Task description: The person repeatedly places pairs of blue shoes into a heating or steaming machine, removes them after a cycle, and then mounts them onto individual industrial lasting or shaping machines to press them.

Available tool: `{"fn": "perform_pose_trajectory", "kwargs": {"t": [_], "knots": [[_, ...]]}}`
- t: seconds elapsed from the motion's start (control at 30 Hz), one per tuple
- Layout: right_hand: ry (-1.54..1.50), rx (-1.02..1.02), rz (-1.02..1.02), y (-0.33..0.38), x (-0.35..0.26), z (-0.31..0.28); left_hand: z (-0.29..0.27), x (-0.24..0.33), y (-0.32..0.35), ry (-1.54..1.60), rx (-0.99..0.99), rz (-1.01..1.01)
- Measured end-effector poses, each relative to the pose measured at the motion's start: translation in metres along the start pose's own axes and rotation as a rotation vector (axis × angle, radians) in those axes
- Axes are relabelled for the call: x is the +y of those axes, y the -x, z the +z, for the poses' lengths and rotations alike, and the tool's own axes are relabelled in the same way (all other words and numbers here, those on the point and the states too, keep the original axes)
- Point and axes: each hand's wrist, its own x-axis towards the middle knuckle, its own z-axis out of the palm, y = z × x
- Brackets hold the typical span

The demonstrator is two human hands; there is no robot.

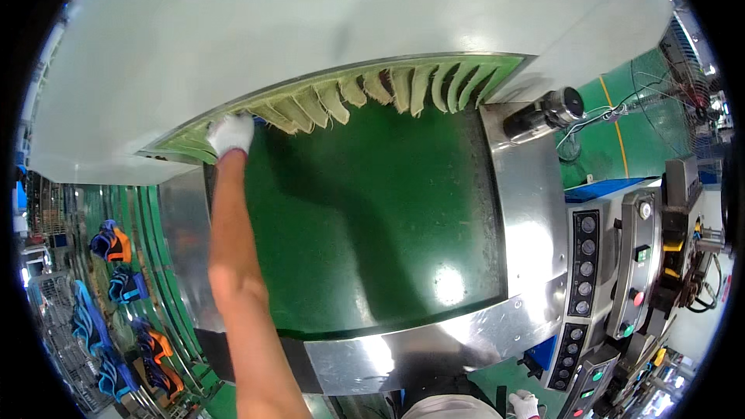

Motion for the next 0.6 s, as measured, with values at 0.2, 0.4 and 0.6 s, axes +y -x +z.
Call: {"fn": "perform_pose_trajectory", "kwargs": {"t": [0.2,0.4,0.6], "knots": [[-0.344,-0.097,0.296,-0.009,-0.072,-0.015,0.074,-0.04,-0.06,-0.178,0.161,0.339],[-0.579,-0.139,0.156,-0.029,-0.173,-0.032,0.08,-0.071,0.048,0.256,0.701,0.317],[-0.376,-0.122,-0.37,-0.033,-0.234,-0.04,0.079,-0.061,0.259,0.717,0.452,0.547]]}}
